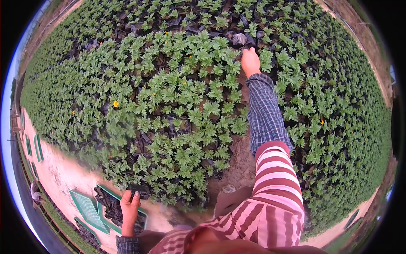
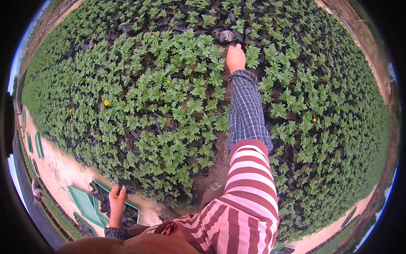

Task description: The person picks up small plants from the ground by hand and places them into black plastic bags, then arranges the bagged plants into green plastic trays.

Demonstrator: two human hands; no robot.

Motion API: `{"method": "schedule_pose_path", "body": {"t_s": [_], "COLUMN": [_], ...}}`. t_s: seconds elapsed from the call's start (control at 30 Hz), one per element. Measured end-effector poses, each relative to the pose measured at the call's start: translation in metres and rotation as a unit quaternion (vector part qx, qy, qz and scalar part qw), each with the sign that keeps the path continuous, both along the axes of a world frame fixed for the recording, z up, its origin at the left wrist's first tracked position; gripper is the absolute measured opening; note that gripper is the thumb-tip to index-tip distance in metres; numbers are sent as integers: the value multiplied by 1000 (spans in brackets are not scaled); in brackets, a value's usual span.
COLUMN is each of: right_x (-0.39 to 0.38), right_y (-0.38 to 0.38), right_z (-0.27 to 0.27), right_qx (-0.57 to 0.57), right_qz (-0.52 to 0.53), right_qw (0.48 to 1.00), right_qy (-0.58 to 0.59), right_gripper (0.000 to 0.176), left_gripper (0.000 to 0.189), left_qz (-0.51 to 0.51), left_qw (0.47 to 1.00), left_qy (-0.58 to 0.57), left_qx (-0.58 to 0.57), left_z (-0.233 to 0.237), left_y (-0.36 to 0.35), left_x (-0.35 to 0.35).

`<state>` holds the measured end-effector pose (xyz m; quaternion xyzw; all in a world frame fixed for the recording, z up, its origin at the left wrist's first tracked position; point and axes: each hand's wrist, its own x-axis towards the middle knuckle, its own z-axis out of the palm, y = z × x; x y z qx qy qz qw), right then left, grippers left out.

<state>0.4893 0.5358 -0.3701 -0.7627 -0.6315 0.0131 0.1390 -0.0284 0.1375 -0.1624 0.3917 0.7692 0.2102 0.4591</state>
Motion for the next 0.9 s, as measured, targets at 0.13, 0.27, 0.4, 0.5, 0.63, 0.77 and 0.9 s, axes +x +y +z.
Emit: {"method": "schedule_pose_path", "body": {"t_s": [0.13, 0.27, 0.4, 0.5, 0.63, 0.77, 0.9], "right_x": [1, -20, -89, -142, -197, -216, -207], "right_y": [2, -11, -76, -119, -169, -197, -187], "right_z": [1, 32, 121, 152, 168, 164, 156], "right_qx": [41, 183, 132, 57, -52, -56, -106], "right_qz": [-28, 25, 236, 416, 600, 645, 635], "right_qw": [997, 971, 930, 867, 721, 657, 643], "right_qy": [58, 149, 248, 269, 343, 386, 414], "right_gripper": [11, 9, 13, 12, 11, 10, 11], "left_gripper": [31, 23, 24, 53, 61, 40, 12], "left_qz": [5, -88, -129, -132, -155, -148, -236], "left_qw": [1000, 995, 984, 985, 976, 973, 962], "left_qy": [-20, 32, 72, 39, 15, -20, 48], "left_qx": [-4, 17, 97, 108, 154, 178, 125], "left_z": [-4, -12, 1, 10, -1, -12, 0], "left_y": [2, 8, 51, 90, 114, 109, 92], "left_x": [14, 26, 75, 106, 118, 120, 118]}}
